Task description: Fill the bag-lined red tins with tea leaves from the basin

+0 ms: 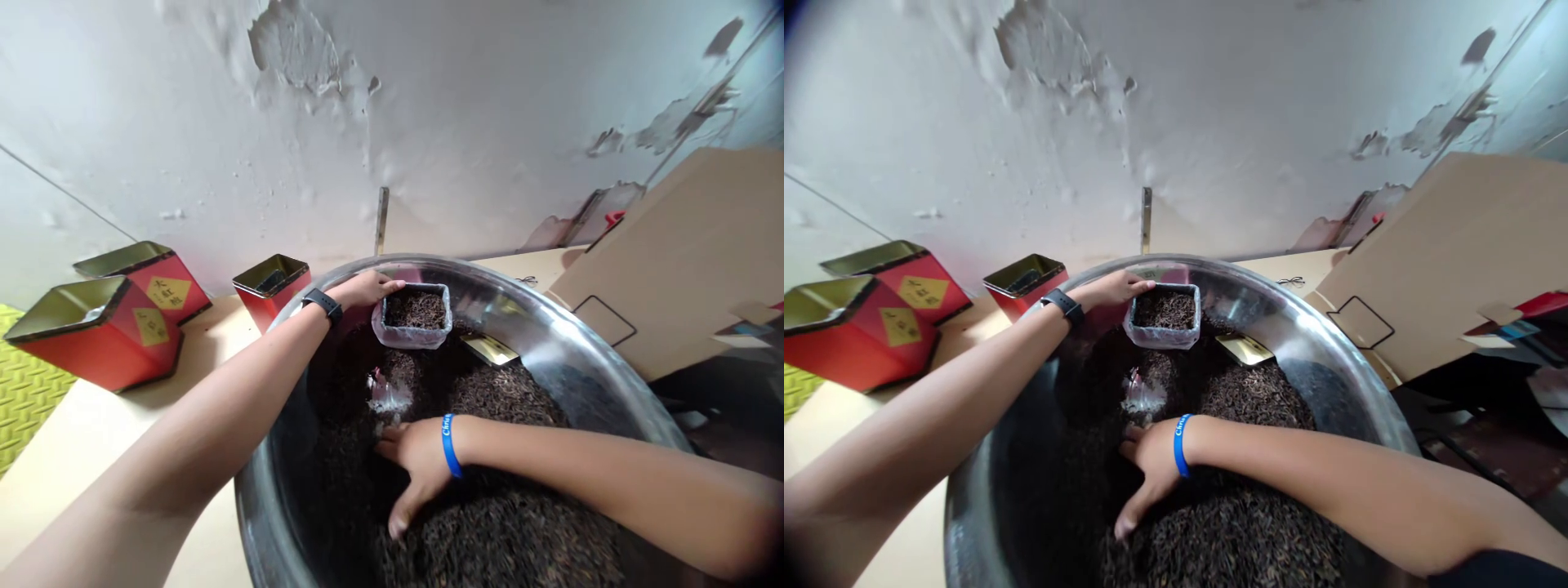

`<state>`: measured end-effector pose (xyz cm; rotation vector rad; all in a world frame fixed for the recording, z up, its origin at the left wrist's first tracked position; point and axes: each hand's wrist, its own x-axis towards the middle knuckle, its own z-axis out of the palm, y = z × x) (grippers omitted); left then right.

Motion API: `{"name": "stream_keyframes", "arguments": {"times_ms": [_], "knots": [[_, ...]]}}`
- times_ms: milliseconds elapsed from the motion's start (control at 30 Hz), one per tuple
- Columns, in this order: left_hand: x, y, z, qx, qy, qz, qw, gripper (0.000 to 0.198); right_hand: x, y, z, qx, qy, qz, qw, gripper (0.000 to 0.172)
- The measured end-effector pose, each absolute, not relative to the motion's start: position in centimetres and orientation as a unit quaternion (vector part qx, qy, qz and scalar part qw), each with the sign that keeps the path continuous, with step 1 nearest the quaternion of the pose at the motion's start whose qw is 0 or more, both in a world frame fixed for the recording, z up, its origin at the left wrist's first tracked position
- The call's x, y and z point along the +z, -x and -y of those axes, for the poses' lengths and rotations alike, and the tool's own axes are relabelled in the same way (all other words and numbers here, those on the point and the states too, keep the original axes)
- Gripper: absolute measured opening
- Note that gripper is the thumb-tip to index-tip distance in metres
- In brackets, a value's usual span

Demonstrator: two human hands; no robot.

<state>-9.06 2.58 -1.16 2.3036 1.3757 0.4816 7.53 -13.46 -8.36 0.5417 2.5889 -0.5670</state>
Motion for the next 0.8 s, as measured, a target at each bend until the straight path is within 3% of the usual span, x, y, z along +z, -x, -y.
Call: {"name": "stream_keyframes", "arguments": {"times_ms": [100, 200, 267, 433, 633, 800], "knots": [[-1.1, 9.1, -2.4, 0.171, -0.830, -0.491, 0.203, 0.054, -7.9, -8.1, 14.2, -0.213, -0.179, -0.919, 0.281, 0.094], [-0.8, 9.1, -2.1, 0.168, -0.836, -0.487, 0.189, 0.054, -7.6, -8.4, 14.8, -0.160, -0.175, -0.934, 0.268, 0.067], [-0.6, 9.0, -1.9, 0.167, -0.847, -0.474, 0.172, 0.048, -7.2, -8.2, 14.8, -0.099, -0.154, -0.956, 0.230, 0.052], [-0.4, 8.1, -1.4, 0.180, -0.877, -0.444, 0.031, 0.029, -2.7, -7.5, 11.8, -0.024, -0.231, -0.969, 0.085, 0.036], [0.9, 7.9, -0.5, 0.166, -0.865, -0.473, -0.032, 0.023, 3.7, -8.5, 4.5, 0.055, -0.364, -0.923, -0.113, 0.038], [3.0, 8.9, 0.3, 0.164, -0.875, -0.455, 0.021, 0.025, 5.4, -9.3, 3.4, 0.049, -0.328, -0.935, -0.126, 0.045]]}}
